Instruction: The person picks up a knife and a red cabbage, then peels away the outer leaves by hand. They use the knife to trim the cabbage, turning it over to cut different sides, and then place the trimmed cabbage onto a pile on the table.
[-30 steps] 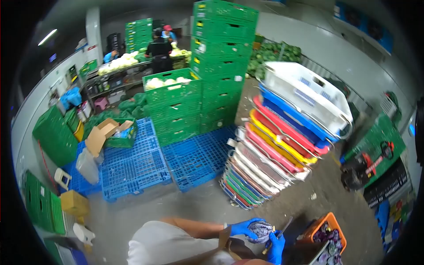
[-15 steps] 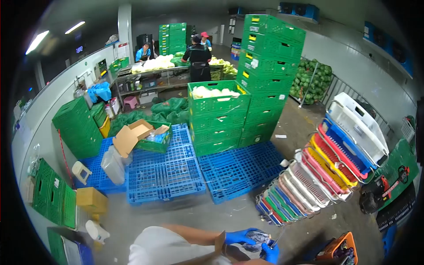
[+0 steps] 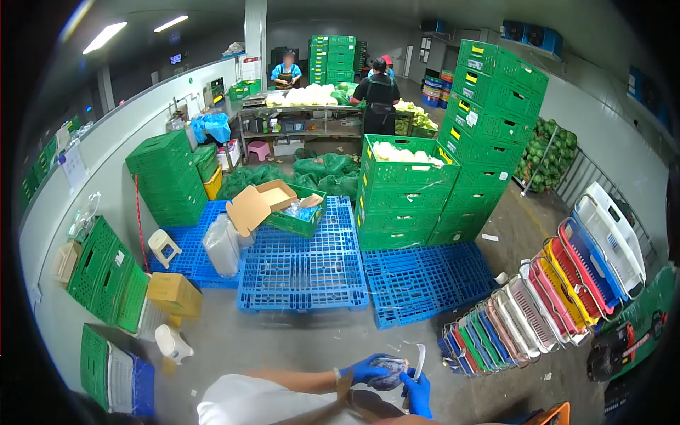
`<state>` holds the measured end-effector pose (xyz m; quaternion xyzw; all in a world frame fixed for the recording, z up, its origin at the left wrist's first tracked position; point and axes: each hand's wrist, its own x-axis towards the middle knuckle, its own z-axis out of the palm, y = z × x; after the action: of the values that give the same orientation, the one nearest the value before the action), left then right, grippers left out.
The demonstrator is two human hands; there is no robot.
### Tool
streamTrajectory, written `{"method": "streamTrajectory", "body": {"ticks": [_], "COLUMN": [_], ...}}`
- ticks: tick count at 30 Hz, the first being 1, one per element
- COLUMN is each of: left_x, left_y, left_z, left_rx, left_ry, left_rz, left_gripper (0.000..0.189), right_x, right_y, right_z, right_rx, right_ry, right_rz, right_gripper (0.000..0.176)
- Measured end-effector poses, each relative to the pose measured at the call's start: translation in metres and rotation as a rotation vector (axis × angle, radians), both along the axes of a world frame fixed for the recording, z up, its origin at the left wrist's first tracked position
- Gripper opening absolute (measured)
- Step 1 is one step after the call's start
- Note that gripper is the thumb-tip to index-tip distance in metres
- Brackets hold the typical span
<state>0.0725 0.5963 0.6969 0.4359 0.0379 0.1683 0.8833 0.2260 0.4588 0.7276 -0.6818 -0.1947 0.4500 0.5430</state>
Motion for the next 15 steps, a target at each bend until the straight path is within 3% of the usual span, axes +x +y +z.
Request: {"method": "streamTrajectory", "body": {"ticks": [2,5,12,15], "left_x": [0.002,-0.002,-0.003,-0.003], "left_y": [-0.002,-0.012,-0.033,-0.048], "left_z": [-0.054,-0.055,-0.007,-0.004], "left_rx": [-0.043,-0.014,0.004,0.081], "left_ry": [0.072,0.119,0.101,0.162], "left_rz": [0.049,0.065,-0.026,0.143], "left_gripper": [0.057,0.053,0.048,0.043], "right_x": [-0.006,-0.009,-0.013,-0.019], "right_y": [-0.003,-0.018,-0.049,-0.057], "right_z": [0.005,-0.003,0.003,0.008], "right_rx": [-0.018,-0.011,0.021,-0.005], "right_ry": [-0.054,-0.073,0.023,-0.062], "right_rz": [0.036,0.046,-0.061,-0.115], "right_gripper": [0.032,0.031,0.029,0.032]}}
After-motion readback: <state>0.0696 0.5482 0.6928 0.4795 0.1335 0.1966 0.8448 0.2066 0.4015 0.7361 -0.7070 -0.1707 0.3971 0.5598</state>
